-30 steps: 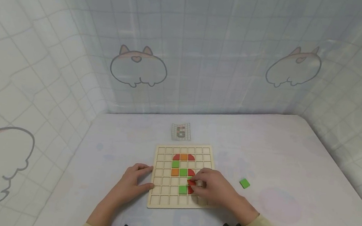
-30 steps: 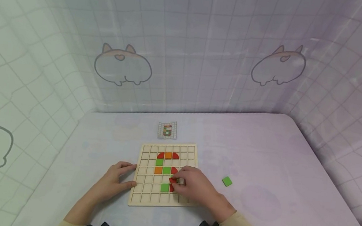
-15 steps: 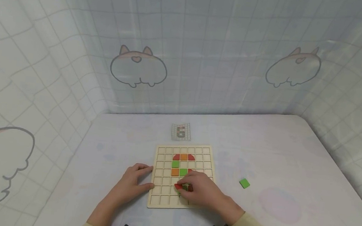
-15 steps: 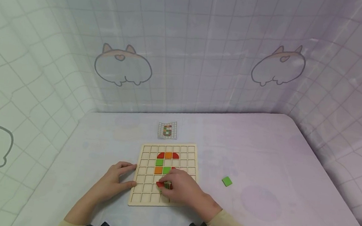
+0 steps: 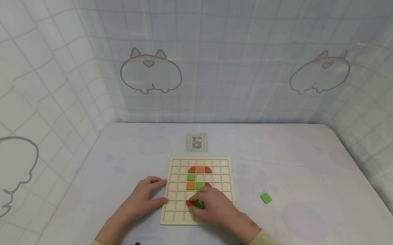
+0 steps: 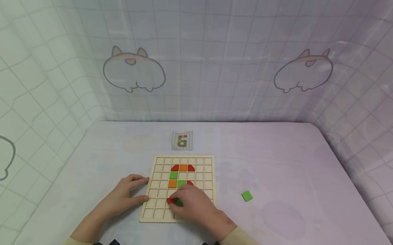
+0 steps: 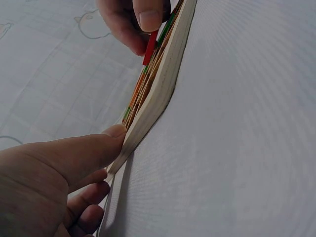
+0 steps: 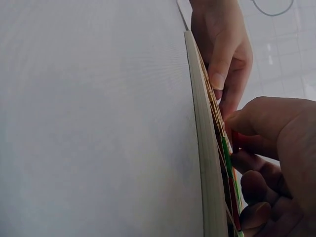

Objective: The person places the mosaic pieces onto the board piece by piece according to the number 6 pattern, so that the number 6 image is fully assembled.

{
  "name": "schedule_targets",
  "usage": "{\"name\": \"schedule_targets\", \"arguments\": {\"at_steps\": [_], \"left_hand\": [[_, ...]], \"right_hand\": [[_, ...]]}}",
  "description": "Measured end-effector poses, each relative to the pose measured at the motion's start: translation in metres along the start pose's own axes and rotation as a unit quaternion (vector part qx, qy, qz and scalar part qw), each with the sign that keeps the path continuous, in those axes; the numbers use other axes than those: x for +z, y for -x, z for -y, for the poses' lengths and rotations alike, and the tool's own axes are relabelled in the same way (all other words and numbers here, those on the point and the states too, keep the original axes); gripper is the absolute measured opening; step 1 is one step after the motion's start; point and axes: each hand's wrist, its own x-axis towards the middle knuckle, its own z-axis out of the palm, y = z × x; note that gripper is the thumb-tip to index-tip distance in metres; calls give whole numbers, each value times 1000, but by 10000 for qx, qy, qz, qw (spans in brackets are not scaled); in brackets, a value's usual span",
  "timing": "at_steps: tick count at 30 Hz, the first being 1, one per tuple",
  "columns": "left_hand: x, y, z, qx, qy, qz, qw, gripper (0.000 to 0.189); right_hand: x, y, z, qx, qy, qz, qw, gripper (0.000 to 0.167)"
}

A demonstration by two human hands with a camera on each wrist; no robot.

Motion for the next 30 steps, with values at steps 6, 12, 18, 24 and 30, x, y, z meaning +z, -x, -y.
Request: {"name": "schedule_targets", "arguments": {"at_steps": [6, 12, 18, 24, 30], "left_hand": [[0, -1, 0, 13, -21, -23, 10000, 67], [1, -1, 0, -21, -10, -37, 10000, 67], [1, 0, 0, 11, -22, -47, 10000, 67], [-1, 0, -2, 129, 38, -58, 9999, 65], [-1, 1, -2, 28, 53, -39, 10000, 66]], "right_hand": [[1, 1, 2, 18, 169, -20, 9999, 19], [2, 1, 1, -112, 310, -20, 9995, 14], [2, 2, 1, -82, 350, 40, 9993, 19], [3, 4, 1, -116, 391, 7, 9992, 20], [6, 3, 0, -38, 374, -93, 9992, 15]]}}
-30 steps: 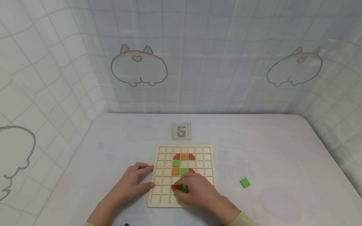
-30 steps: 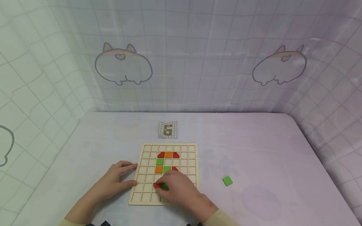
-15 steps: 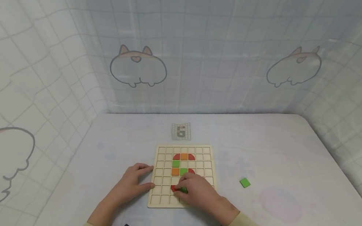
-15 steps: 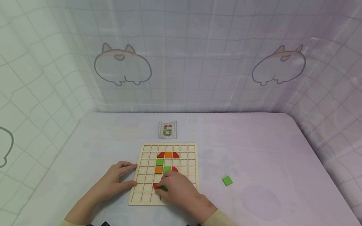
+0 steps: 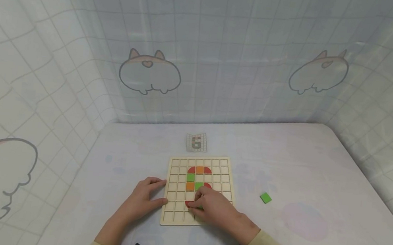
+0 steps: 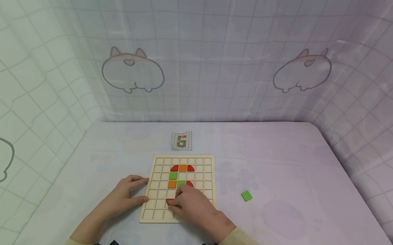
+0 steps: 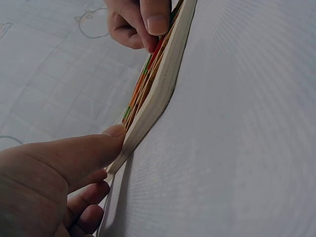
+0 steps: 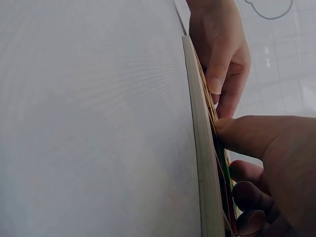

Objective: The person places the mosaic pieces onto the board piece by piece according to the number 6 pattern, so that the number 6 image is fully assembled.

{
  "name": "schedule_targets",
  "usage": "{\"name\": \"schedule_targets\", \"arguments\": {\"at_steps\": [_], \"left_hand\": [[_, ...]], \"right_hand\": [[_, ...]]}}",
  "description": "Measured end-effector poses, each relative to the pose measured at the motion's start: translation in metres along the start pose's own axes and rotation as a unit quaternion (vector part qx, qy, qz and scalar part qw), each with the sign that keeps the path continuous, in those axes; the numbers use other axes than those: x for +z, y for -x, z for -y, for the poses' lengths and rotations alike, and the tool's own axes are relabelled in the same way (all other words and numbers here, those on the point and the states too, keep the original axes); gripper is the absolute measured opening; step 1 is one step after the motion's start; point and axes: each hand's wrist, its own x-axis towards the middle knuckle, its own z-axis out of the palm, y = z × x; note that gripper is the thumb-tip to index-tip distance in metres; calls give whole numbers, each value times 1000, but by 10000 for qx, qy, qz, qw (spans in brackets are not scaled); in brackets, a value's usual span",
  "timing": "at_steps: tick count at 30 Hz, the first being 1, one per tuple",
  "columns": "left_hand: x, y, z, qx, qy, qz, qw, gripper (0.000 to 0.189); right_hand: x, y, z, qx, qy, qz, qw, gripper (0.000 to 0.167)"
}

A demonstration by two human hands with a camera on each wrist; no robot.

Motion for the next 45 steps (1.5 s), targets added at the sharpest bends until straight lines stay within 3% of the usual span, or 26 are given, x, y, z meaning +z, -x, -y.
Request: {"name": "schedule_targets", "arguments": {"at_steps": [6, 12, 23, 36, 45], "left_hand": [[0, 0, 0, -15, 47, 9, 10000, 66], [0, 0, 1, -31, 43, 29, 10000, 66], [-1, -1, 1, -78, 54, 21, 10000, 66], [3, -1, 6, 87, -14, 7, 10000, 64], [0, 0, 3, 144, -26, -3, 9999, 61]], "right_hand": [[0, 0, 0, -187, 126, -71, 9997, 14], [-10, 4, -5, -88, -262, 106, 9996, 26], [-36, 24, -32, 617, -776, 155, 9950, 35], [-61, 61, -68, 855, -470, -625, 9933, 34], [-80, 93, -101, 1225, -170, -802, 9891, 38]]}}
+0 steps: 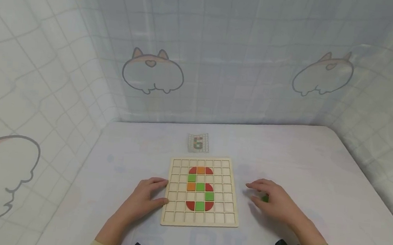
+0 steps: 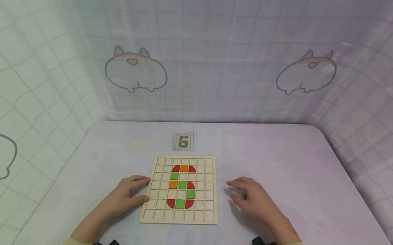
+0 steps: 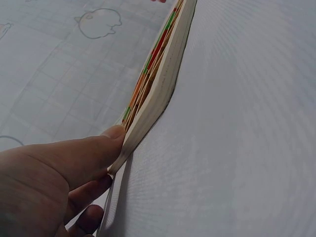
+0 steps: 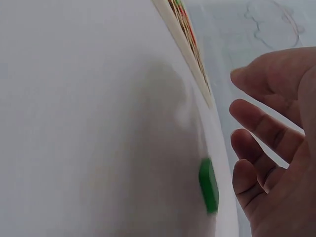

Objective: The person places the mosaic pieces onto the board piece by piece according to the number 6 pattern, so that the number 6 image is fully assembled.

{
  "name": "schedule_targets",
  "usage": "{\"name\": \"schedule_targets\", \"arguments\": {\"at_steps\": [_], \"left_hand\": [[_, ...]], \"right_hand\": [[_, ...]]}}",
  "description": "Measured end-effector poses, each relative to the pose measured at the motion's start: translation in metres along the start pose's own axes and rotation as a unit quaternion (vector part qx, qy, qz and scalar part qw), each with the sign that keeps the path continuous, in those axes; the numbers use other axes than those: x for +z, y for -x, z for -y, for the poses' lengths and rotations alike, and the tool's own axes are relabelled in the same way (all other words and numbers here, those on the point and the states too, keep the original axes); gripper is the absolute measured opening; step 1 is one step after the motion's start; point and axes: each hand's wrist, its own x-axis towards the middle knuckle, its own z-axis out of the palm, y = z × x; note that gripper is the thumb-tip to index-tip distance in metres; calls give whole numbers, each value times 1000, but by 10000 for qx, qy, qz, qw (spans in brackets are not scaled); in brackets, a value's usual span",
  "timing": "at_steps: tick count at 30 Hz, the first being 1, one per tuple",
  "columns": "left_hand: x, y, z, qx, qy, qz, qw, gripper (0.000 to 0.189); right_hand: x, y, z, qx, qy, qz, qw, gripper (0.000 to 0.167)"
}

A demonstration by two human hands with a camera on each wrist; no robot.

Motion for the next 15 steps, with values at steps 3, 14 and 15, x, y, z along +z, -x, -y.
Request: {"name": "schedule_targets", "arguments": {"at_steps": [3, 14, 15], "left_hand": [[0, -1, 0, -47, -36, 20, 10000, 61], [1, -1, 3, -68, 4, 36, 10000, 63], [1, -1, 3, -70, -2, 37, 10000, 63]], "right_hand": [[-4, 6, -8, 124, 68, 45, 9999, 38], [-17, 26, -27, 356, 179, 471, 9981, 40], [-18, 27, -29, 322, 181, 484, 9981, 40]]}}
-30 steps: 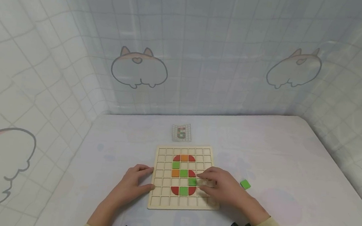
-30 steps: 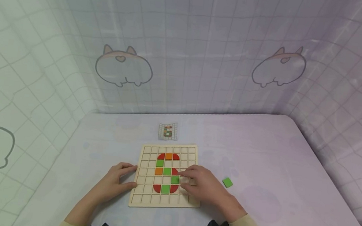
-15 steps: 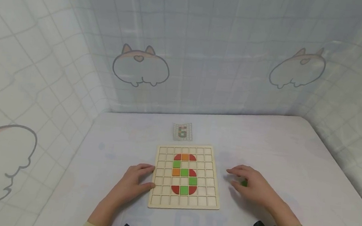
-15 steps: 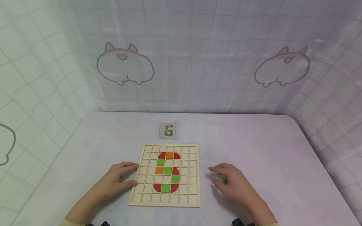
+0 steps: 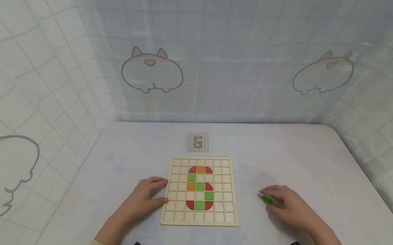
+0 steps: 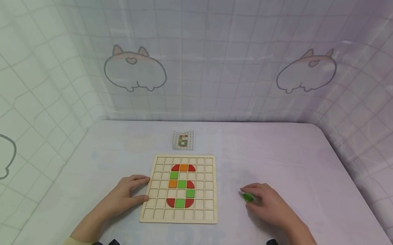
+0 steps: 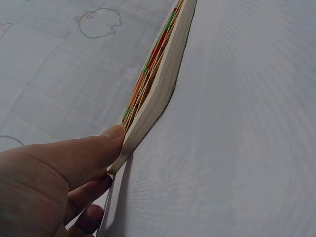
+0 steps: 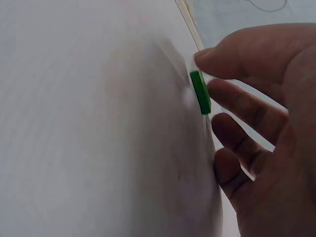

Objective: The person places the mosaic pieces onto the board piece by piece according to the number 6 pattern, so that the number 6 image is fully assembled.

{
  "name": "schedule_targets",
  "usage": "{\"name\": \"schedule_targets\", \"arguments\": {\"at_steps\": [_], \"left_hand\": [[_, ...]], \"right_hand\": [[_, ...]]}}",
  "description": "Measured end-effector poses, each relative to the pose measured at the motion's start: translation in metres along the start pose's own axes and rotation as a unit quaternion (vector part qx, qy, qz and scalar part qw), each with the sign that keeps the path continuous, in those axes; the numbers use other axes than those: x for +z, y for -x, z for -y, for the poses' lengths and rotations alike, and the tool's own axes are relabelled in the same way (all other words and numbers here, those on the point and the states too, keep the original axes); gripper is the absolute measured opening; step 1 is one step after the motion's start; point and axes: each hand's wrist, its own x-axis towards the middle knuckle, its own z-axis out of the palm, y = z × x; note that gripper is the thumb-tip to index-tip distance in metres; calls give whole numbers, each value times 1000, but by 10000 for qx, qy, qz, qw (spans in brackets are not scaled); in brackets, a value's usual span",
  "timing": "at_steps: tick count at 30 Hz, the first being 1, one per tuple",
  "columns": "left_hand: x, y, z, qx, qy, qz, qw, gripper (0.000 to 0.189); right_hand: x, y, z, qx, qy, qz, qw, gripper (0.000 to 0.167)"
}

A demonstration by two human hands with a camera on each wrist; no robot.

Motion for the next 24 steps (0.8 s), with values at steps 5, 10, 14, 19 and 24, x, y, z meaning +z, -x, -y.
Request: {"name": "schedule_targets", "arguments": {"at_steps": [5, 10, 14, 19, 24], "left_hand": [[-1, 0, -1, 17, -6, 20, 10000, 63], [-1, 0, -1, 27, 22, 12, 10000, 63], [0, 1, -1, 19, 2, 8, 10000, 63], [0, 0, 0, 37, 5, -9, 10000, 63], [0, -1, 0, 50, -61, 2, 10000, 62]], "right_hand": [[1, 1, -3, 14, -93, -36, 9999, 36], [1, -1, -4, 133, -73, -170, 9997, 35], [1, -1, -5, 100, 220, -273, 9993, 32], [2, -1, -7, -115, 393, -353, 9985, 25], [4, -2, -6, -243, 573, -353, 9974, 20]]}}
